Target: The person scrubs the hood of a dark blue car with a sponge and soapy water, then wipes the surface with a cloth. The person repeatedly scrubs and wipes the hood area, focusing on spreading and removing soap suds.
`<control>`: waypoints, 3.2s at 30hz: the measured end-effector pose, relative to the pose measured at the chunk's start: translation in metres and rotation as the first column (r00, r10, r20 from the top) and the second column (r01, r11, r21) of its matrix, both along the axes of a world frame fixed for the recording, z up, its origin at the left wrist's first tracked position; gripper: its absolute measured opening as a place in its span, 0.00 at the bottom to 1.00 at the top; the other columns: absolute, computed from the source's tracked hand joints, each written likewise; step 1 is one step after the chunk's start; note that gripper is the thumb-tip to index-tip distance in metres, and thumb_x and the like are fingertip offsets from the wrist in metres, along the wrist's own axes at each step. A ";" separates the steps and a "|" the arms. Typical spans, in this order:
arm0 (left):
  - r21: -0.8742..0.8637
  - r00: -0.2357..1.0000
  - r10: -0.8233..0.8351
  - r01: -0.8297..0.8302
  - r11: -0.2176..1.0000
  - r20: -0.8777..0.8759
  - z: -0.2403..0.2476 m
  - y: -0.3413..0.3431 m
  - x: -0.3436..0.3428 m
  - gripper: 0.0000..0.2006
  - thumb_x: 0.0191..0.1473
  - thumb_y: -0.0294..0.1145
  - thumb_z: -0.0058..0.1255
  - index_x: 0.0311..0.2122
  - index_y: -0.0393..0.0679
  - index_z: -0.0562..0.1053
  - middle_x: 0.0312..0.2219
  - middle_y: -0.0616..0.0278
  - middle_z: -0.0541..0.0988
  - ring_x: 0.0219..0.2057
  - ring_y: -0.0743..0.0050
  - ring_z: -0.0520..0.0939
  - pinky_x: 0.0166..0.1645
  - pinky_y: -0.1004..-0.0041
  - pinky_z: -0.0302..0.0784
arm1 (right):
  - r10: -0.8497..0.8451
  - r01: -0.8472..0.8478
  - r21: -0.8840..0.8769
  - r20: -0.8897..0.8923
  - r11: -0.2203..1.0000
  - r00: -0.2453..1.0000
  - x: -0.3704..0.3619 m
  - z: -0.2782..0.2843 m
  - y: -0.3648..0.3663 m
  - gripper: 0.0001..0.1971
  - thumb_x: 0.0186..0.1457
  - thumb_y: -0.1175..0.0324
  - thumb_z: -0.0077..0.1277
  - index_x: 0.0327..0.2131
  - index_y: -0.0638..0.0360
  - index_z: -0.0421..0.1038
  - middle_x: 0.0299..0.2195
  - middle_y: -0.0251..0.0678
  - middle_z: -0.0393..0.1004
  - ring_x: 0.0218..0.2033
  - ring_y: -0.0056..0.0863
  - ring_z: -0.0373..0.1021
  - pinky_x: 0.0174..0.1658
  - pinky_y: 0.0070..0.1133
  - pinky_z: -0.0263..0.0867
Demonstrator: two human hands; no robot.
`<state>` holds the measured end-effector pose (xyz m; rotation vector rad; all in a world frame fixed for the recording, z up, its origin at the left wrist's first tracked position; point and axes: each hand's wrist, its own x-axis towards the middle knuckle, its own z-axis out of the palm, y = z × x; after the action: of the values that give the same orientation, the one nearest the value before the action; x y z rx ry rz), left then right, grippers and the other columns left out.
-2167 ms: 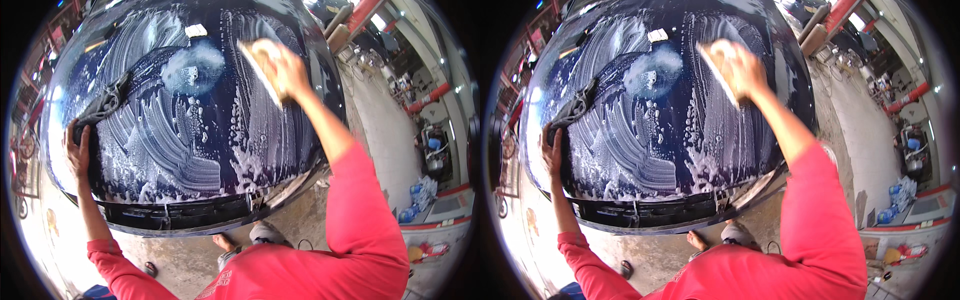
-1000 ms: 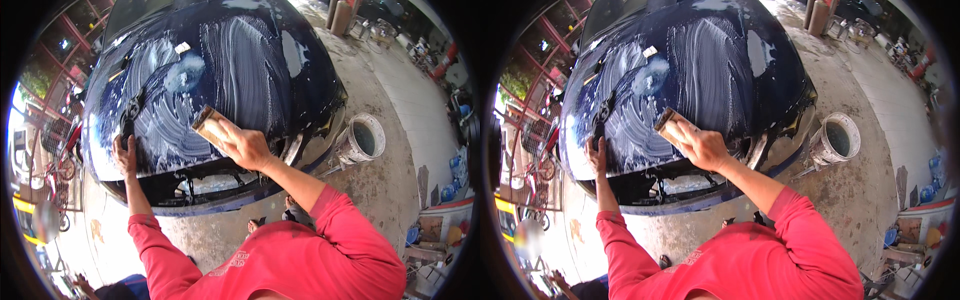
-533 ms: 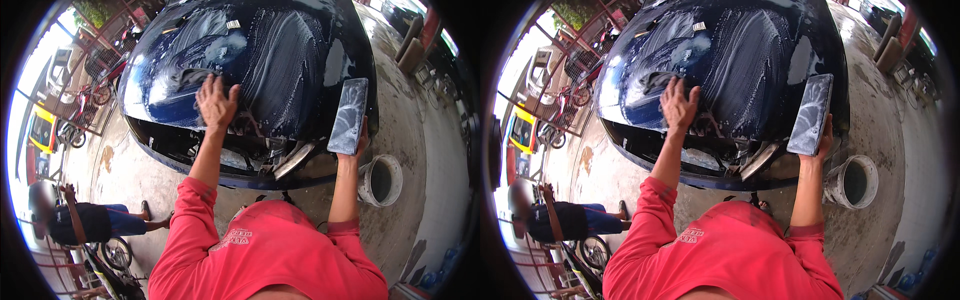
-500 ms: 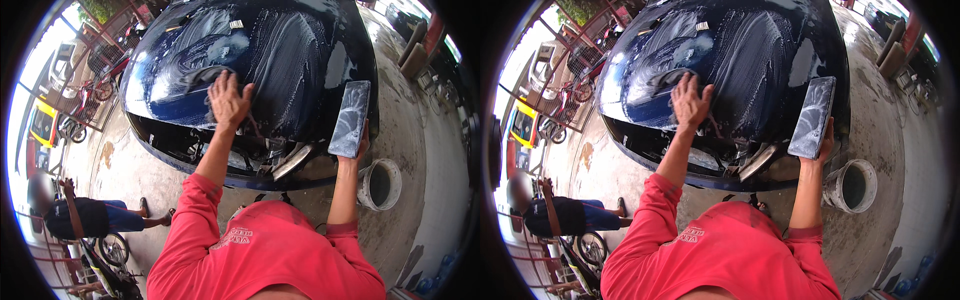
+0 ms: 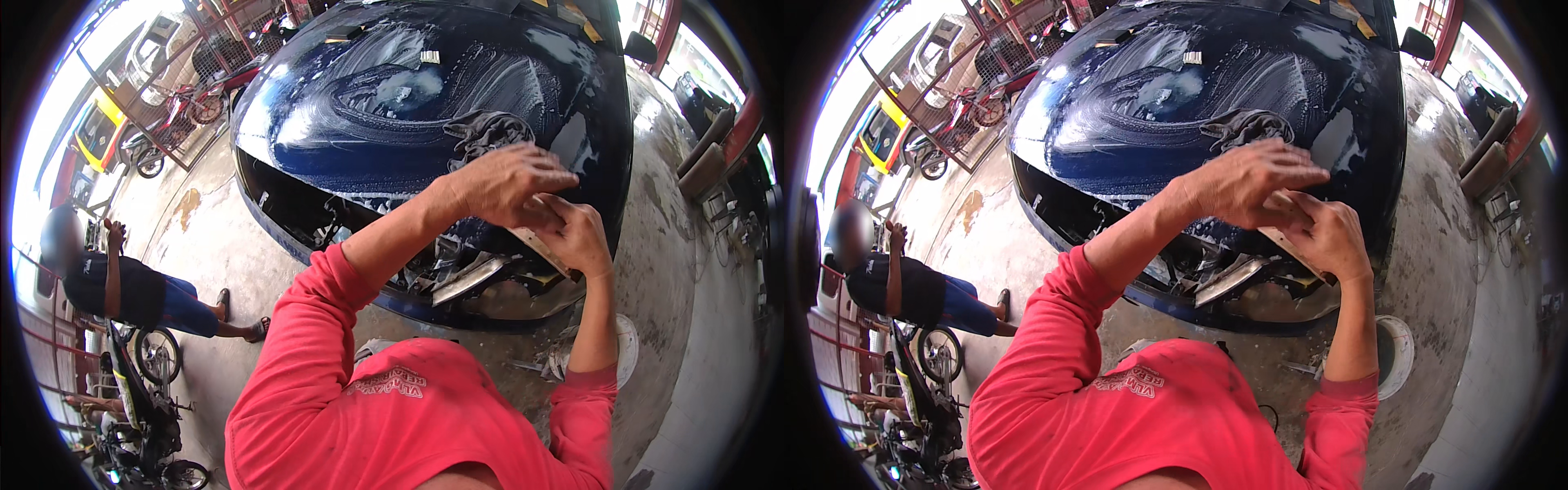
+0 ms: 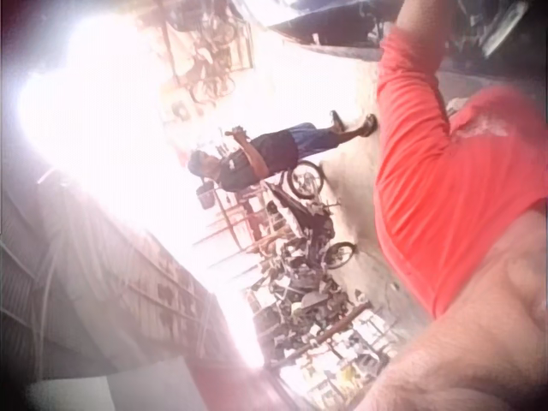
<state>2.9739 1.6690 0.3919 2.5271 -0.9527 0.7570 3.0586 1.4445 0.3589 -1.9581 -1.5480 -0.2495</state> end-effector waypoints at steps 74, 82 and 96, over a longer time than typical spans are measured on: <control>-0.570 0.308 0.885 -0.819 0.060 -0.349 -0.137 0.543 -0.238 0.23 0.71 0.43 0.54 0.64 0.41 0.73 0.50 0.40 0.85 0.51 0.35 0.86 0.54 0.53 0.82 | -0.287 0.355 -0.343 0.234 0.870 0.929 -0.015 -0.064 0.723 0.55 0.68 0.26 0.35 0.76 0.72 0.46 0.79 0.57 0.41 0.81 0.51 0.35 0.82 0.41 0.31; -0.577 0.299 0.904 -0.813 0.074 -0.306 -0.139 0.543 -0.240 0.23 0.71 0.45 0.55 0.63 0.41 0.74 0.48 0.40 0.85 0.49 0.34 0.87 0.52 0.51 0.82 | 0.160 0.012 -0.420 0.373 0.907 0.914 -0.146 -0.099 0.623 0.48 0.73 0.32 0.34 0.76 0.70 0.49 0.80 0.51 0.44 0.81 0.45 0.39 0.82 0.39 0.35; -0.577 0.323 0.884 -0.813 0.076 -0.339 -0.141 0.545 -0.241 0.24 0.71 0.47 0.53 0.65 0.46 0.72 0.49 0.43 0.86 0.49 0.37 0.87 0.52 0.52 0.82 | -0.251 0.350 -0.300 0.322 0.887 0.913 -0.093 -0.093 0.514 0.60 0.65 0.21 0.34 0.75 0.75 0.46 0.79 0.59 0.42 0.81 0.49 0.37 0.81 0.43 0.35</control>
<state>2.7331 2.2141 0.2510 2.0823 0.9609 1.2272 2.9660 1.9583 0.2656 -2.5482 -1.5280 -0.4140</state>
